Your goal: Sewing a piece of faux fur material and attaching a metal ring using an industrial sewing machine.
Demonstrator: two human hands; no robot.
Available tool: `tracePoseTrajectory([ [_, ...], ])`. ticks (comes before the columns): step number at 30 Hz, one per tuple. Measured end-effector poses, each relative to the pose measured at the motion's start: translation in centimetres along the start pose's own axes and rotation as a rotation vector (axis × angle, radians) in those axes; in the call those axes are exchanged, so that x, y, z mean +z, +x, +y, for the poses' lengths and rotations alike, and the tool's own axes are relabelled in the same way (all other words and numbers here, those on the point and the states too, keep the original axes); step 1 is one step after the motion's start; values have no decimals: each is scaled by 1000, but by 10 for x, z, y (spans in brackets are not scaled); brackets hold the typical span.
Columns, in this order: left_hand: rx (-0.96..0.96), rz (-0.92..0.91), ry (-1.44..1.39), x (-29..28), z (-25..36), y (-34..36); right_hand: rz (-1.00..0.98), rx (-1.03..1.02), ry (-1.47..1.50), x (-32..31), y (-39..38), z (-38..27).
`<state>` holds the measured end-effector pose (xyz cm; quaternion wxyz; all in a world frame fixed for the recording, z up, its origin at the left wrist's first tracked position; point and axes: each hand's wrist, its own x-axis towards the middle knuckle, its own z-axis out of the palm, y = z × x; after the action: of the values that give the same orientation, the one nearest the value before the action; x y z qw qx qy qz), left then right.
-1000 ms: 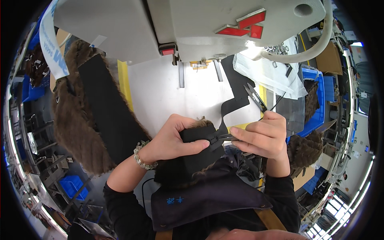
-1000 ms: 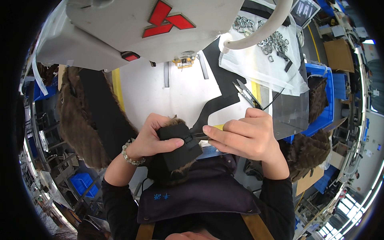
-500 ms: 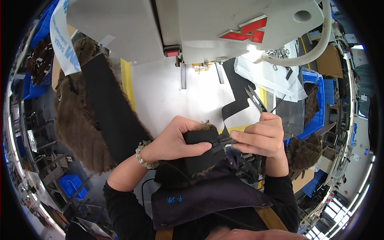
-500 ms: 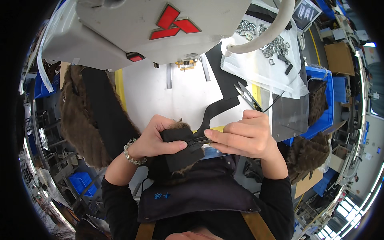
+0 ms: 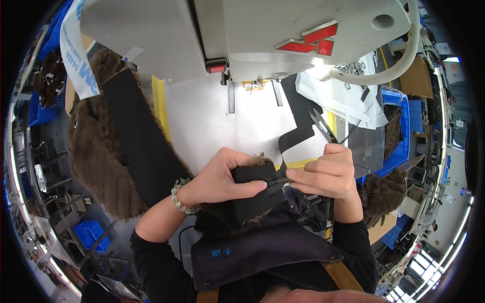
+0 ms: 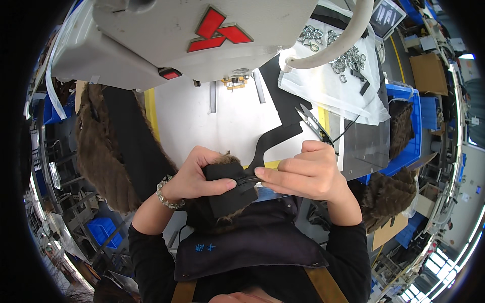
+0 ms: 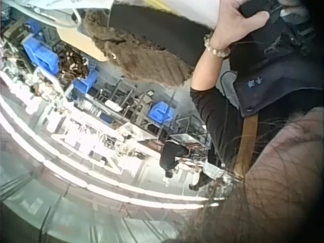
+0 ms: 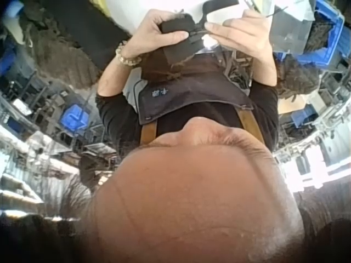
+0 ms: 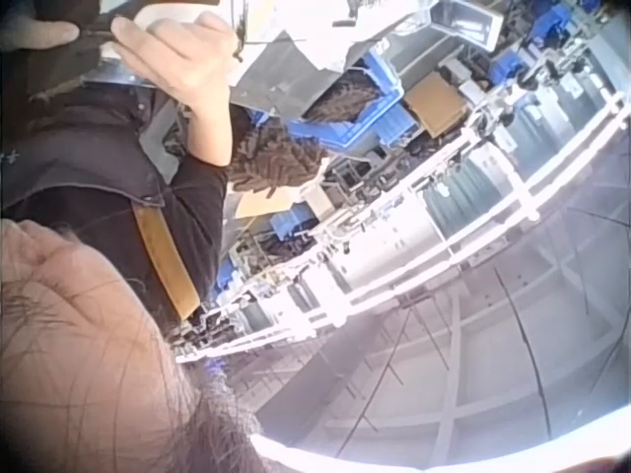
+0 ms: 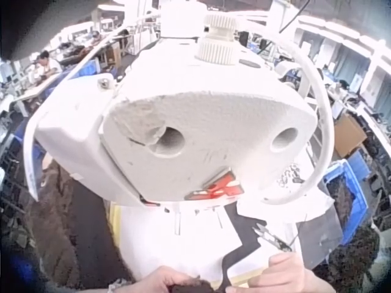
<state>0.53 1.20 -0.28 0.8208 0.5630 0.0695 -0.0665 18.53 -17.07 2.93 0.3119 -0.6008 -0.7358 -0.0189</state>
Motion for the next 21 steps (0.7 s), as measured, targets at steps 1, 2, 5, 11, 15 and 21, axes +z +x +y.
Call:
tracePoseTrajectory([
  [1,0,0,0,0,0,0,-9,1,6,0,-1,0],
  [2,-1,1,-2,0,0,0,-18,1,13,0,-1,0],
  [5,-8,5,6,0,-1,0,-14,5,13,-1,-3,-1],
  [11,-7,26,6,0,-2,0,-63,77,23,-9,4,-10],
  [15,-4,47,-45,0,-3,-1,-97,73,-56,-9,6,-14],
  [21,4,50,-74,-1,-4,-2,-54,95,-42,-8,5,-13],
])
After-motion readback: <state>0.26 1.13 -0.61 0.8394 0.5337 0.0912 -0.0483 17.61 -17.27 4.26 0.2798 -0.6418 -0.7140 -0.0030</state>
